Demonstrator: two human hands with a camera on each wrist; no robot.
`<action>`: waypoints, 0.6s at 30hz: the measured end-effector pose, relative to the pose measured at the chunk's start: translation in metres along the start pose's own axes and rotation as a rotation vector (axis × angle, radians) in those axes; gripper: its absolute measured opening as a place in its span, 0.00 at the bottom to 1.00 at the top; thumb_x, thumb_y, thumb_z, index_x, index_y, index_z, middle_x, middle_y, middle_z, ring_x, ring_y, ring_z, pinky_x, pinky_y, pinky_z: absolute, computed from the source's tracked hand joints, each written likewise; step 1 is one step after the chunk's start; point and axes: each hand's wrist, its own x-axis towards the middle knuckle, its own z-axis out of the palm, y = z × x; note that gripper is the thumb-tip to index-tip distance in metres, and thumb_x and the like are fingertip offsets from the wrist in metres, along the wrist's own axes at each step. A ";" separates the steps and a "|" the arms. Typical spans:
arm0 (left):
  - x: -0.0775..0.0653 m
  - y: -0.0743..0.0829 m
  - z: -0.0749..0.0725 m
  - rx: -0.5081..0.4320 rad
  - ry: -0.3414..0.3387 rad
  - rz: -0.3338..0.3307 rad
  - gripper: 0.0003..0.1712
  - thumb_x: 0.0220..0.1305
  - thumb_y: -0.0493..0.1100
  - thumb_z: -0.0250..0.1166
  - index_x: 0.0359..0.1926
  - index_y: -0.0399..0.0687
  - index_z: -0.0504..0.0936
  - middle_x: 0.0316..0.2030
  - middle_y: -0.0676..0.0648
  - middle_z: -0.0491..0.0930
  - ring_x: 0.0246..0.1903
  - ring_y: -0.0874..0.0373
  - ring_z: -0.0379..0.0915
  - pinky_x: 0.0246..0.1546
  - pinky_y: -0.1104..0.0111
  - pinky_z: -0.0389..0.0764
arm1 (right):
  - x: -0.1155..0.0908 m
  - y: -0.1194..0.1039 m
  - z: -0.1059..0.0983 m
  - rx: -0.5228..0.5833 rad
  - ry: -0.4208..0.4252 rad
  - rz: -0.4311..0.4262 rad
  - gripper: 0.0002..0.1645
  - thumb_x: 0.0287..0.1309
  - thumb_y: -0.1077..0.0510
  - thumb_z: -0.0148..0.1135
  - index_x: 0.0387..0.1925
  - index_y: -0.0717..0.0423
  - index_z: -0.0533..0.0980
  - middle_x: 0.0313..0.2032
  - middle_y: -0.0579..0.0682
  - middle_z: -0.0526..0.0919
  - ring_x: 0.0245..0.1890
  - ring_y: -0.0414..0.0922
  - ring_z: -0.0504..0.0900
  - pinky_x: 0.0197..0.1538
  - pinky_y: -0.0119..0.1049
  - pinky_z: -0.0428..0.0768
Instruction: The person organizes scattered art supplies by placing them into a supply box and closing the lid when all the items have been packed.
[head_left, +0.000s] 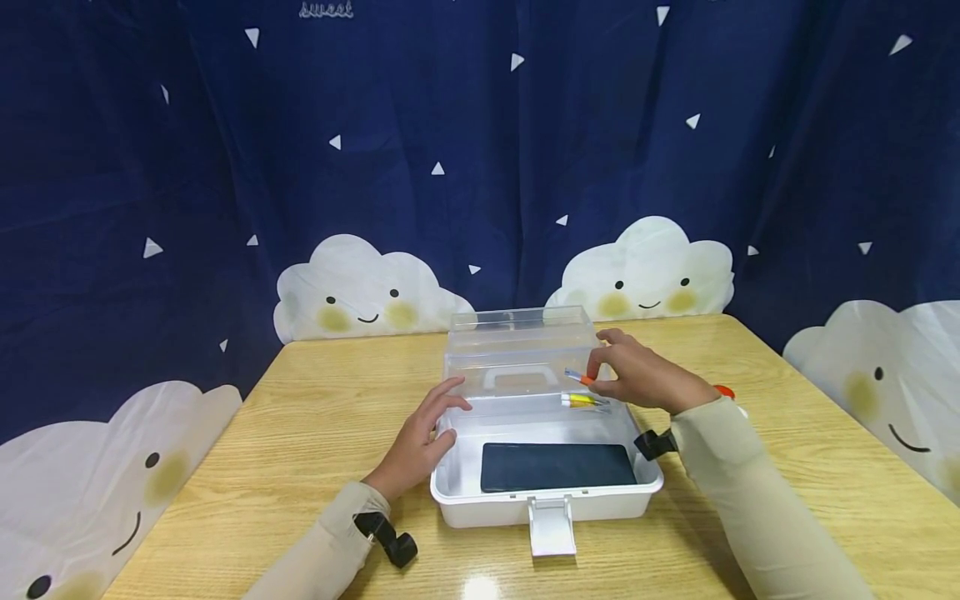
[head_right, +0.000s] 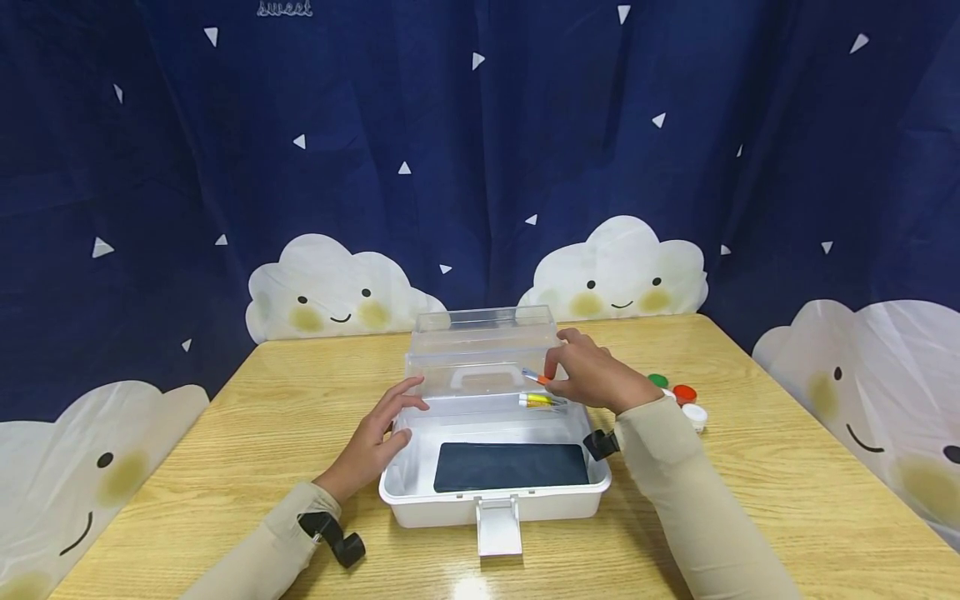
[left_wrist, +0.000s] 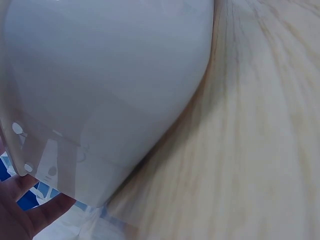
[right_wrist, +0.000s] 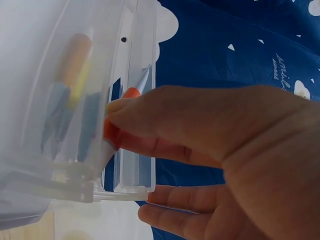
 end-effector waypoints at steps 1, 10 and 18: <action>0.000 0.000 0.000 -0.001 0.000 -0.001 0.24 0.58 0.30 0.53 0.52 0.58 0.74 0.71 0.54 0.57 0.70 0.56 0.52 0.56 0.47 0.69 | 0.000 0.000 0.000 -0.001 0.001 -0.002 0.04 0.52 0.57 0.69 0.32 0.50 0.82 0.65 0.71 0.62 0.64 0.69 0.61 0.56 0.66 0.68; 0.000 -0.001 0.000 -0.001 0.004 -0.002 0.25 0.58 0.30 0.53 0.52 0.60 0.74 0.71 0.60 0.56 0.70 0.56 0.52 0.56 0.47 0.68 | 0.000 0.000 0.000 0.002 -0.007 0.016 0.03 0.53 0.58 0.68 0.32 0.48 0.83 0.66 0.71 0.60 0.64 0.69 0.59 0.55 0.66 0.68; 0.000 -0.002 0.000 -0.005 -0.004 -0.005 0.24 0.58 0.30 0.52 0.52 0.57 0.74 0.71 0.53 0.57 0.70 0.58 0.52 0.58 0.46 0.67 | -0.001 -0.001 0.001 -0.007 -0.015 0.023 0.03 0.52 0.58 0.69 0.31 0.49 0.84 0.66 0.71 0.60 0.64 0.69 0.59 0.55 0.66 0.68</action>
